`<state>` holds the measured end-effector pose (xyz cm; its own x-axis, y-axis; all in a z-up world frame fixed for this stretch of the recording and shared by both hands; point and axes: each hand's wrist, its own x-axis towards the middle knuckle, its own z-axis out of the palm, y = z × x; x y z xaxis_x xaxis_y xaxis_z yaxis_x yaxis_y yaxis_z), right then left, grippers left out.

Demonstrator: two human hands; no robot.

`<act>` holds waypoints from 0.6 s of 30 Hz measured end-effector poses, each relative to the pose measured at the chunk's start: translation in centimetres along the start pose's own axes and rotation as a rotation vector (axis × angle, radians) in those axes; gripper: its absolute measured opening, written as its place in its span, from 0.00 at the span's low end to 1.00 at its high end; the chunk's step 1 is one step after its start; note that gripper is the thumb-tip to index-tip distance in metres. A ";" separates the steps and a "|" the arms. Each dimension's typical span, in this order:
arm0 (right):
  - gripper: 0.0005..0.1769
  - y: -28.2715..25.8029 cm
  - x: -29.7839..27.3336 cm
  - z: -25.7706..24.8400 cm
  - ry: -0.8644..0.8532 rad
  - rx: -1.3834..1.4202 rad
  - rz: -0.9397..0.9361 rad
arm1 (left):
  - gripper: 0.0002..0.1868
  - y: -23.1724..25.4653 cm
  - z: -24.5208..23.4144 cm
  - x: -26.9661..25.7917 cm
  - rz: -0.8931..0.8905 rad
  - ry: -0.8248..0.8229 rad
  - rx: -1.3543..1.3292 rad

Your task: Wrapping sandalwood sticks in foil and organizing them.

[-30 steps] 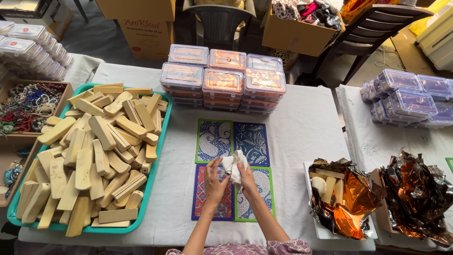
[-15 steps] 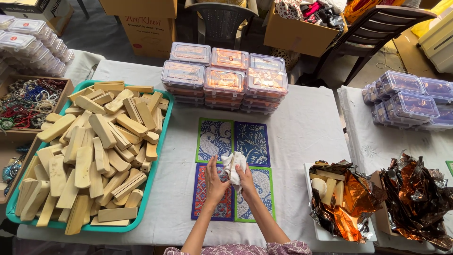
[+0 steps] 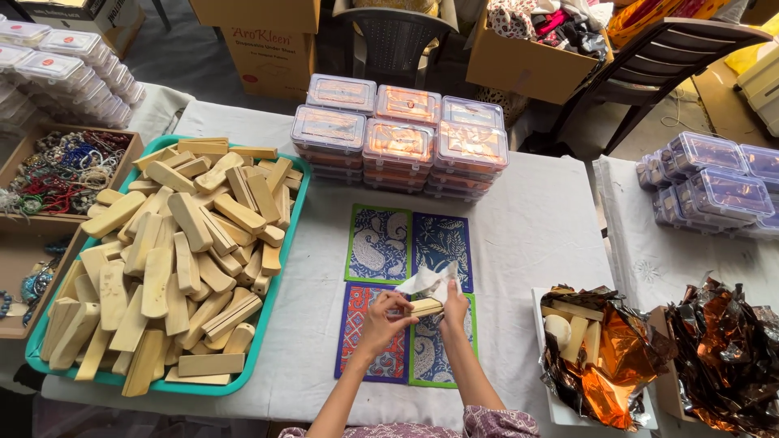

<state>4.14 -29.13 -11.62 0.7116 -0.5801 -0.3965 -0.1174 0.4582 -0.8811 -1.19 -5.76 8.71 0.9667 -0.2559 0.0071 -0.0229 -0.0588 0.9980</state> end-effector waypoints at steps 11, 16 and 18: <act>0.29 -13.3 -6.9 -0.1 -0.277 0.354 0.127 | 0.15 -4.2 -1.6 0.0 0.006 0.437 0.621; 0.30 -10.9 -5.9 -3.2 -0.593 0.673 0.279 | 0.15 4.3 -10.8 4.6 0.338 0.683 0.898; 0.33 -9.8 -5.3 -4.1 -0.474 0.799 0.402 | 0.07 6.4 -16.6 6.9 0.269 0.950 0.940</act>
<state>-1.32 -33.30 -1.88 0.9436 -0.0356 -0.3292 -0.0348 0.9781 -0.2053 9.52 8.17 16.19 0.6971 0.3707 0.6137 -0.0311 -0.8396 0.5424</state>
